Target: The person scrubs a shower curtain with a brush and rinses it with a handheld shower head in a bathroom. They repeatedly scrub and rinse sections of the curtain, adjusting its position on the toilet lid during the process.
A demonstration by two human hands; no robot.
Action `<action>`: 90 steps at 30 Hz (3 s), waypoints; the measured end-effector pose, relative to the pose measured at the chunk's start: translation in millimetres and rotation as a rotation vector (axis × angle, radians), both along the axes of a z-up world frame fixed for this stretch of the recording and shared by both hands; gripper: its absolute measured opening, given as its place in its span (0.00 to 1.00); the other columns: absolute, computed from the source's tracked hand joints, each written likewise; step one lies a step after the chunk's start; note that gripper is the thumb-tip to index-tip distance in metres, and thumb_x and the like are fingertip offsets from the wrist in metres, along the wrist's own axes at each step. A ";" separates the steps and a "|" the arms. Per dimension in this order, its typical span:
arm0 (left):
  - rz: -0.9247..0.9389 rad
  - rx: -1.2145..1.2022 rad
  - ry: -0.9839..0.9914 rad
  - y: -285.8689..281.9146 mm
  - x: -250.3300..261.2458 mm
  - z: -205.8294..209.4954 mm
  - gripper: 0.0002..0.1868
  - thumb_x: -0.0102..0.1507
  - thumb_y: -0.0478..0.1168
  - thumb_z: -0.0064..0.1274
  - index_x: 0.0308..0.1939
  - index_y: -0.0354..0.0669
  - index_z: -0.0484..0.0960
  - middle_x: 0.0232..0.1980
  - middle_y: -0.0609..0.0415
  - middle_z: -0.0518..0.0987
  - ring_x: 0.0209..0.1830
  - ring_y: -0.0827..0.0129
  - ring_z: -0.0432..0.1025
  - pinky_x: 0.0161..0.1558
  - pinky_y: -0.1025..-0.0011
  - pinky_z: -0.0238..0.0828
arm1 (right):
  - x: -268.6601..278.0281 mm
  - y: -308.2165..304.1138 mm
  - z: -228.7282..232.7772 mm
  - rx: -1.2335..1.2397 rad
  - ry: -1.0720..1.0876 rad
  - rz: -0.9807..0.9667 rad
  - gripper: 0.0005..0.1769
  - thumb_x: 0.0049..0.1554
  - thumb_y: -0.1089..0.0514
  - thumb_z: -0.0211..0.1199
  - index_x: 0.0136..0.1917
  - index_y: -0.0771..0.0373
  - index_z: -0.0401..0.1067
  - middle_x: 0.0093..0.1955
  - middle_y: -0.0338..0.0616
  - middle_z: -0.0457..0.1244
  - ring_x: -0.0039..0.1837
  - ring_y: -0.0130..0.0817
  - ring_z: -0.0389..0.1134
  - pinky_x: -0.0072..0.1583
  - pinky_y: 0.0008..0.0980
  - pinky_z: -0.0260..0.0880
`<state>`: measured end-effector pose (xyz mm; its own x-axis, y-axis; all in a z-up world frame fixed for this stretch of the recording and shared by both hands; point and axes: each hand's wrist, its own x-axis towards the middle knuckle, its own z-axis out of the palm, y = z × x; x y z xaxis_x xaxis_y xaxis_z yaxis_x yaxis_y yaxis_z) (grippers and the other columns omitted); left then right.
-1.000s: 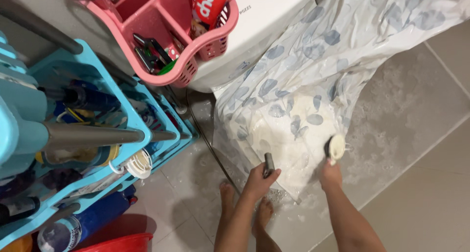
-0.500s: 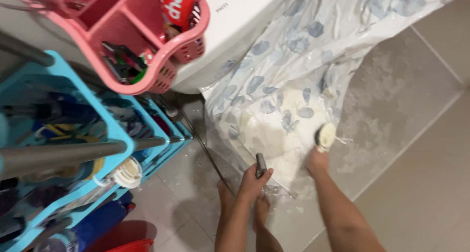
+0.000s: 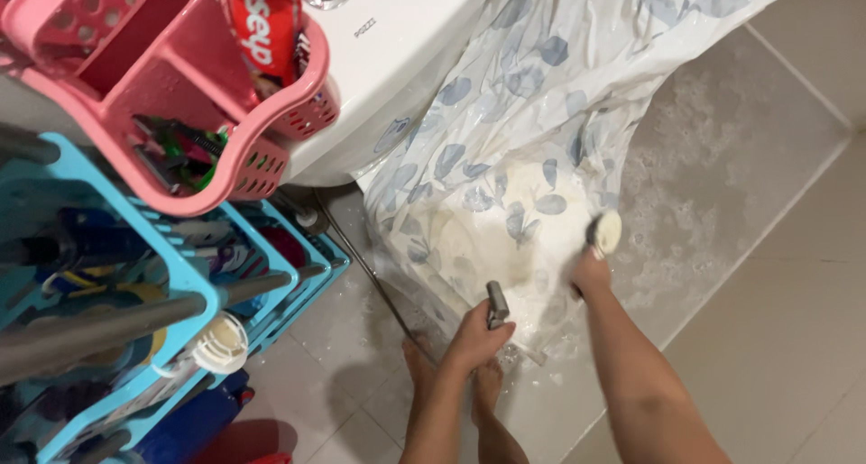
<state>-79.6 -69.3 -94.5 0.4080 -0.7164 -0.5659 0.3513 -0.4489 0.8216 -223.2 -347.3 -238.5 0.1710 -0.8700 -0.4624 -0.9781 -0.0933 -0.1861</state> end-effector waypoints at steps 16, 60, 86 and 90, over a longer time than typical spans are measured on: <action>-0.320 -0.125 -0.071 -73.9 8.8 8.8 0.15 0.57 0.44 0.59 0.40 0.37 0.78 0.32 0.54 0.78 0.31 0.71 0.71 0.36 0.67 0.70 | 65.9 12.4 -26.4 0.012 -0.156 -0.033 0.38 0.68 0.33 0.44 0.67 0.71 0.66 0.64 0.71 0.64 0.67 0.67 0.65 0.68 0.53 0.64; 0.415 0.197 -0.252 108.1 44.1 31.2 0.14 0.64 0.49 0.58 0.51 0.53 0.89 0.26 0.58 0.82 0.28 0.77 0.75 0.35 0.78 0.71 | -45.5 93.2 10.2 0.091 -0.031 0.463 0.37 0.59 0.31 0.56 0.66 0.62 0.67 0.53 0.60 0.69 0.55 0.60 0.70 0.54 0.54 0.68; 0.262 -0.015 -0.217 131.2 7.5 -40.0 0.20 0.62 0.52 0.61 0.36 0.34 0.85 0.25 0.58 0.80 0.25 0.78 0.70 0.30 0.72 0.70 | -4.7 241.1 -23.0 0.301 0.037 0.207 0.30 0.62 0.36 0.47 0.70 0.54 0.61 0.56 0.58 0.69 0.60 0.55 0.70 0.60 0.55 0.68; 0.209 -0.007 -0.222 143.4 10.6 -43.8 0.21 0.63 0.54 0.61 0.35 0.35 0.85 0.22 0.57 0.76 0.23 0.76 0.65 0.28 0.70 0.66 | -61.2 154.3 -21.3 0.001 0.088 0.193 0.18 0.59 0.47 0.52 0.45 0.60 0.77 0.45 0.53 0.70 0.47 0.50 0.72 0.47 0.49 0.71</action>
